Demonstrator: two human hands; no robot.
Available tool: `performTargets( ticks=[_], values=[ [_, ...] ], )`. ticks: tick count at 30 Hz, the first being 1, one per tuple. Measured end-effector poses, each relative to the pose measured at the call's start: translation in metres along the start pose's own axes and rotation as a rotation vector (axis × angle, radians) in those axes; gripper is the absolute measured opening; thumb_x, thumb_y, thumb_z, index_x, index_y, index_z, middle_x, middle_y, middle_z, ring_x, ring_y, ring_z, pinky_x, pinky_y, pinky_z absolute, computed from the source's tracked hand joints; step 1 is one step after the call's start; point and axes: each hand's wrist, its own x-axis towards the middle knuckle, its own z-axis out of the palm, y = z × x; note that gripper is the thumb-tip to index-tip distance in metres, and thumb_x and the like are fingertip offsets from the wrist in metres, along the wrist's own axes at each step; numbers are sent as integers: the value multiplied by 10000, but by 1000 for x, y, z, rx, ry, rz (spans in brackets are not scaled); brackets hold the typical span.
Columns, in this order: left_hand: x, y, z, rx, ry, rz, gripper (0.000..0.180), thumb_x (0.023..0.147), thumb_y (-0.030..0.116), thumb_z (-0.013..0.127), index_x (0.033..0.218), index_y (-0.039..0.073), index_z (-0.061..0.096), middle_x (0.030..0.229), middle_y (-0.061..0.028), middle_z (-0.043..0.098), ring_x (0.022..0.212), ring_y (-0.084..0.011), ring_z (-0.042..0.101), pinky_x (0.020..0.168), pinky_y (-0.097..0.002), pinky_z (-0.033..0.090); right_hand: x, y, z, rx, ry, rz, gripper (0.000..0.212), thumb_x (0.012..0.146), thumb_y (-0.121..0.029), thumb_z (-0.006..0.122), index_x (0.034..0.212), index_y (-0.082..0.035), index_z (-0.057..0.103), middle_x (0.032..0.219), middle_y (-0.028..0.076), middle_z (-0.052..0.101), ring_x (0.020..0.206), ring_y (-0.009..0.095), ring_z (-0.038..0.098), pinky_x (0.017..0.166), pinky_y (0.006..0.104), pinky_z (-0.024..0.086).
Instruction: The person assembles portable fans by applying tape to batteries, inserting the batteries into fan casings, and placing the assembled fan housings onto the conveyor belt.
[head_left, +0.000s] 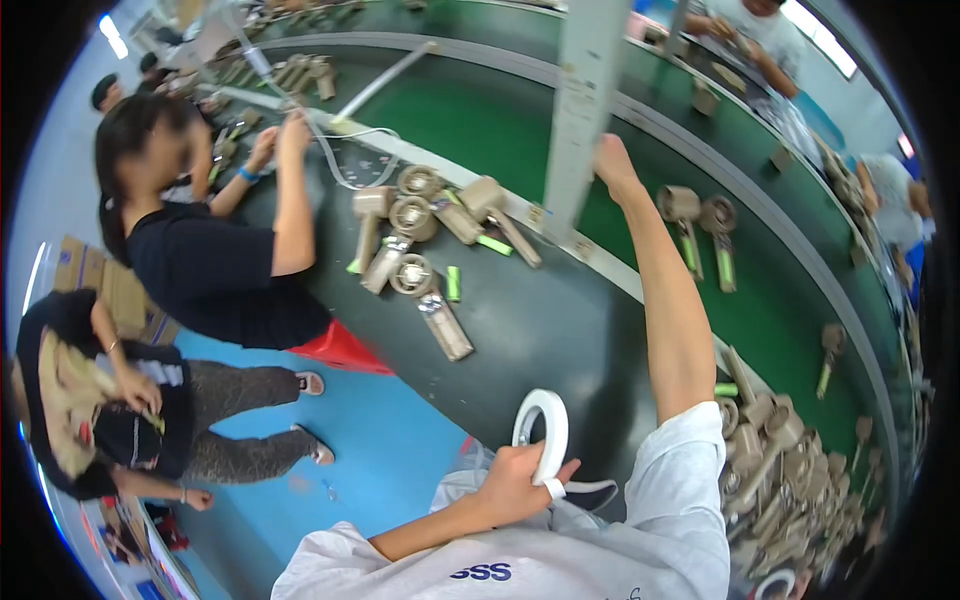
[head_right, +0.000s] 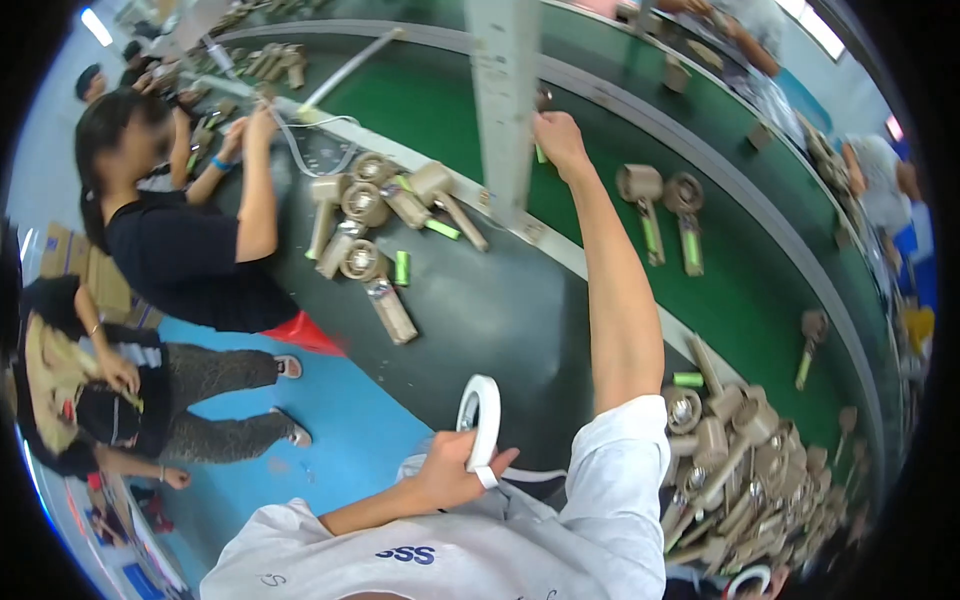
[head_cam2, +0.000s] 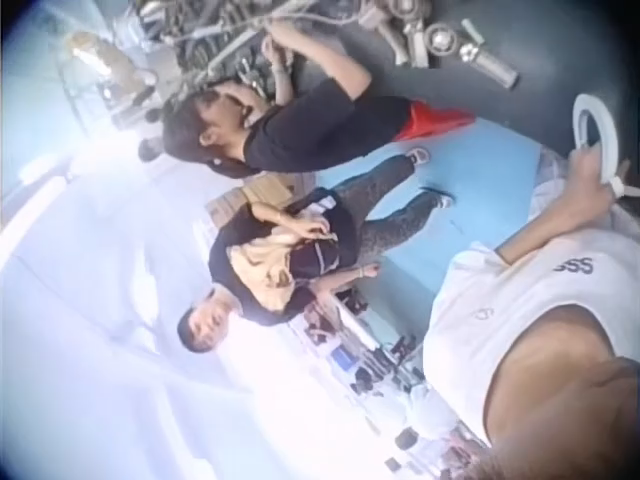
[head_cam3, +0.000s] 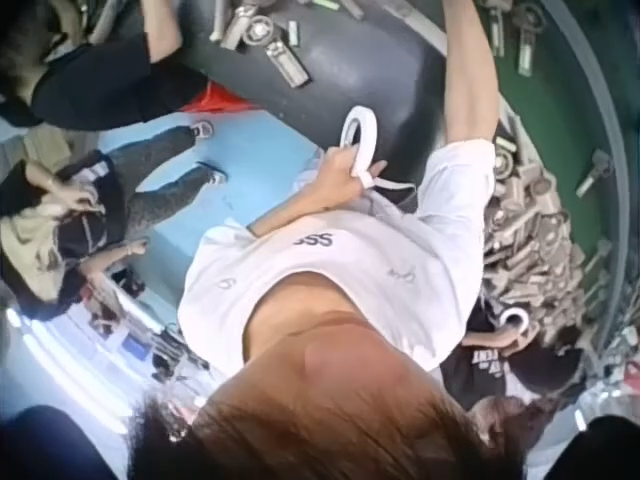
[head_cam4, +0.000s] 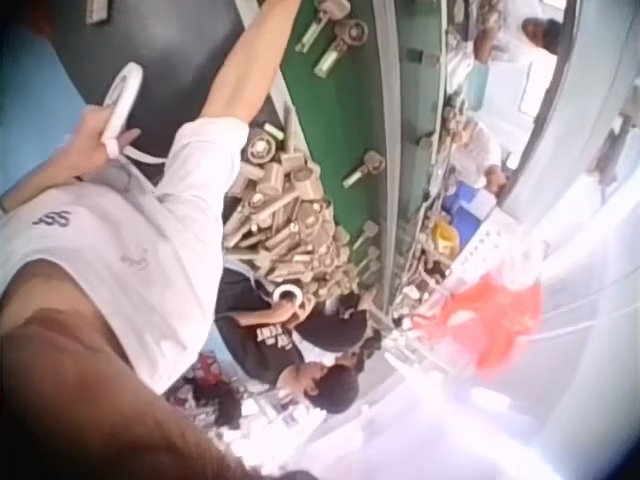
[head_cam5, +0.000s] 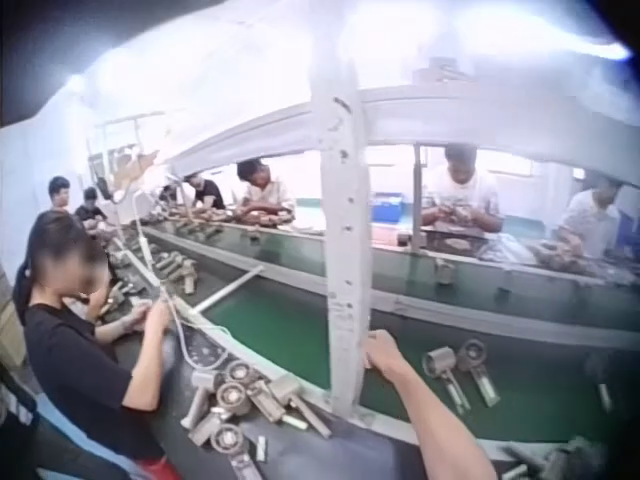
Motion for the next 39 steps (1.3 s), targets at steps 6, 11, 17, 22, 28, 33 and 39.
performTargets(
  ticks=[6, 11, 17, 22, 28, 33, 39],
  values=[
    [7, 4, 5, -87, -88, 42, 278, 851, 93, 811, 719, 16, 578, 539, -85, 547, 441, -164, 523, 446, -346, 416, -240, -81, -124, -383, 231, 21, 430, 1024, -383, 579, 838, 0, 637, 688, 66, 587, 619, 142, 531, 590, 337, 428],
    [-3, -5, 3, -64, -92, 166, 297, 806, 77, 837, 691, 26, 569, 546, -82, 550, 439, -199, 534, 443, -338, 407, -439, -79, -59, -589, 349, -1, 315, 1014, -214, 607, 829, 37, 563, 720, 168, 539, 631, 274, 526, 599, 396, 418],
    [-1, 11, 27, 45, -207, 521, 204, 729, 39, 793, 735, 30, 589, 637, -86, 577, 595, -324, 582, 695, -419, 497, -488, -43, -32, -903, 693, -85, 110, 947, -113, 657, 925, -5, 662, 881, 165, 636, 826, 370, 616, 768, 425, 499],
    [-7, 11, 19, 170, -375, 545, 190, 738, -8, 745, 762, 60, 568, 700, -71, 555, 649, -331, 565, 842, -477, 518, -555, -106, -17, -204, 320, -119, 114, 865, -40, 707, 970, 5, 703, 949, 120, 674, 851, 286, 631, 761, 370, 506],
    [6, 4, 21, 199, -377, 520, 194, 812, 24, 759, 798, 39, 566, 733, -100, 598, 691, -348, 596, 612, -443, 479, -593, -106, 2, 219, 115, 184, 83, 873, -65, 739, 910, -8, 691, 848, 87, 624, 702, 223, 572, 610, 330, 439],
    [13, -8, 42, 74, 85, 523, 387, 741, -67, 851, 667, 73, 499, 615, -42, 555, 536, -188, 537, 497, -302, 395, -589, -100, -13, -185, 12, 63, 70, 871, 14, 679, 933, -15, 695, 935, 107, 683, 813, 230, 676, 699, 349, 532],
    [20, -11, 91, 25, -23, 591, 290, 642, 0, 874, 766, 21, 613, 725, -93, 630, 611, -274, 611, 554, -364, 483, -514, -66, -56, -878, 603, 194, 332, 882, 30, 665, 1200, -65, 669, 1095, 120, 713, 708, 263, 678, 650, 375, 540]
  ],
)
